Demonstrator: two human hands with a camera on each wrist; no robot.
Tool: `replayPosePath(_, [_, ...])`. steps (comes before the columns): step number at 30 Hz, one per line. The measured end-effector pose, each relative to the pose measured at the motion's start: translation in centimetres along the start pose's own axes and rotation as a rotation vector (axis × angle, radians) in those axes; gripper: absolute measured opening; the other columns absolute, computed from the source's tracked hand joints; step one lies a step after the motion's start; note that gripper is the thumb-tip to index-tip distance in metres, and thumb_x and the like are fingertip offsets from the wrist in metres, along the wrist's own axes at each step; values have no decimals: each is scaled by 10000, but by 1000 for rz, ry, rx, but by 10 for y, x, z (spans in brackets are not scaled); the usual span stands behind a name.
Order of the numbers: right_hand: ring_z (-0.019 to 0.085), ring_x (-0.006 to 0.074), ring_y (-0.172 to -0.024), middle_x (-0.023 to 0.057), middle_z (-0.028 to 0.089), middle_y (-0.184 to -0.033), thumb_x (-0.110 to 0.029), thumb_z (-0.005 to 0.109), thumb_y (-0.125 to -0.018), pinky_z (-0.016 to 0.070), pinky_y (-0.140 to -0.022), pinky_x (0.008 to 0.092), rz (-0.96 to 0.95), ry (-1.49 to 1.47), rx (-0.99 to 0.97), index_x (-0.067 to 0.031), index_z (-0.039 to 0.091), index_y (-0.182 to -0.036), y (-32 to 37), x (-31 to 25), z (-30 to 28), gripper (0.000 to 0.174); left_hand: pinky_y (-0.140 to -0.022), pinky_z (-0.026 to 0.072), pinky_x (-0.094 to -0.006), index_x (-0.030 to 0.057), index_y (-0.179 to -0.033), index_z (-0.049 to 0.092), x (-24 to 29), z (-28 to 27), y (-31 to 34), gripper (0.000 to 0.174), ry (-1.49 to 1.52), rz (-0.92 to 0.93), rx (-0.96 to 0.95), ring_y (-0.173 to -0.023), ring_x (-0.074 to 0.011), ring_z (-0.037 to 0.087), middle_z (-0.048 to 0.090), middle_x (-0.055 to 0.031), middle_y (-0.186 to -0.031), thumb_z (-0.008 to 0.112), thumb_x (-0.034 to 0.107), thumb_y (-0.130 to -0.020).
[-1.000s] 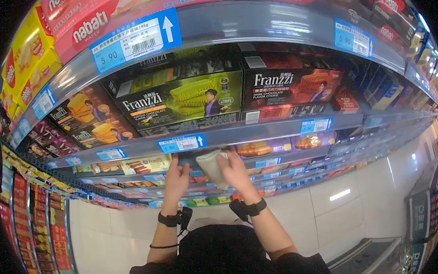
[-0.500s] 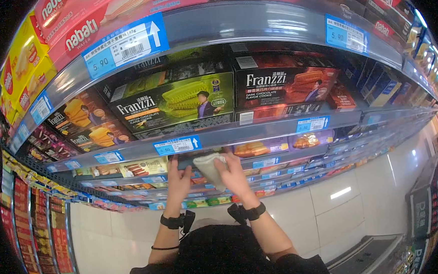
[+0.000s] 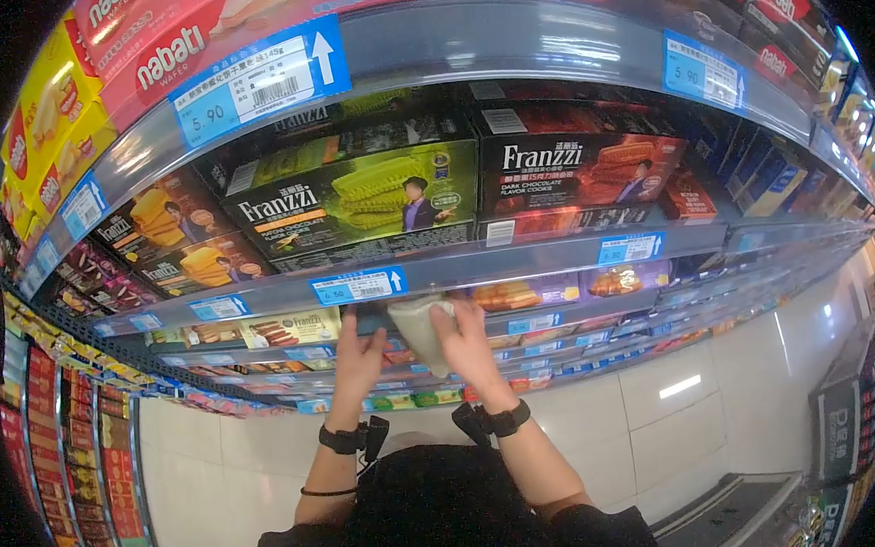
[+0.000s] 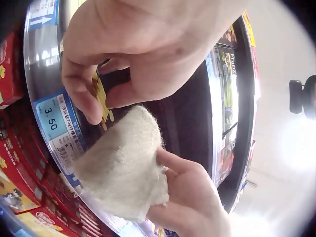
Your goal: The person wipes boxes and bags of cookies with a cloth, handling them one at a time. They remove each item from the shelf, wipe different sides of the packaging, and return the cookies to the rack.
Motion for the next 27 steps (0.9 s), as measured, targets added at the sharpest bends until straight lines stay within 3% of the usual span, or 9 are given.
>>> replayPosePath(4, [486, 307, -1132, 147, 618, -1114, -240, 589, -978, 354, -1018, 398, -10, 39, 45, -29, 665, -1073, 1, -6, -1, 244, -547, 560, -298, 60, -1573, 143, 0, 1, 4, 731, 29, -157, -52, -741, -177, 704, 644, -182, -1099, 562, 18, -976])
replayPosePath(5, [486, 307, -1132, 147, 618, -1114, -240, 589, -978, 354, -1018, 398, -10, 40, 43, -29, 665, -1073, 2, -8, -1, 244, -547, 560, -298, 60, -1573, 143, -1, 0, 4, 731, 30, -158, -51, -741, -177, 704, 644, -182, -1099, 562, 18, -976])
replayPosePath(7, [434, 371, -1196, 151, 637, -1171, -241, 591, -969, 304, -1087, 459, 31, 62, 31, -43, 662, -1105, 3, -8, 1, 251, -536, 563, -299, 82, -1580, 125, 4, -2, 4, 731, 56, -110, -42, -732, -186, 721, 676, -148, -930, 549, 27, -987])
replayPosePath(14, [410, 382, -1296, 167, 612, -1242, -207, 567, -980, 258, -1118, 486, -97, -18, 1, -22, 645, -1132, 3, -21, 5, 253, -546, 574, -292, 86, -1582, 129, -2, -3, 3, 725, 110, -134, -60, -732, -188, 723, 669, -155, -963, 548, 32, -992])
replayPosePath(17, [462, 317, -1243, 142, 615, -1204, -191, 565, -994, 315, -1087, 419, -100, 14, 36, 11, 633, -1149, 3, -26, 2, 264, -557, 581, -292, 84, -1581, 129, 0, -3, 2, 721, 75, -120, -67, -732, -189, 723, 667, -158, -959, 546, 35, -995])
replayPosePath(19, [382, 404, -1335, 189, 586, -1302, -192, 553, -982, 247, -1140, 480, -127, 9, 37, -7, 638, -1139, 3, -33, 3, 257, -562, 584, -294, 88, -1581, 131, -4, -1, 2, 718, 116, -167, -77, -731, -186, 722, 665, -162, -954, 544, 33, -996])
replayPosePath(23, [441, 404, -1273, 182, 611, -1263, -183, 556, -982, 295, -1103, 472, -143, 93, 77, 1, 637, -1128, 4, -32, 1, 248, -559, 585, -301, 97, -1583, 133, -11, -1, -1, 720, 168, -175, -67, -718, -190, 720, 662, -164, -940, 544, 30, -996])
replayPosePath(25, [569, 280, -1132, 137, 642, -1155, -173, 567, -999, 405, -1013, 367, -241, 71, 74, 19, 624, -1152, 7, -44, 0, 252, -570, 585, -299, 90, -1576, 159, -11, -2, -1, 707, 187, -182, -54, -722, -181, 707, 662, -151, -949, 554, 30, -992])
replayPosePath(27, [587, 239, -1075, 119, 648, -1119, -172, 561, -1006, 428, -975, 341, -183, -15, 56, 15, 622, -1156, 10, -47, -5, 247, -578, 586, -297, 85, -1566, 184, -15, -4, -2, 694, 211, -147, -25, -732, -173, 697, 662, -138, -951, 562, 26, -987])
Point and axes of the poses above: each hand's wrist, its own y-axis away from the middle knuckle, its own z-axis out of the palm, x = y × z, the point moved 10 cm from there along -y, towards the middle knuckle
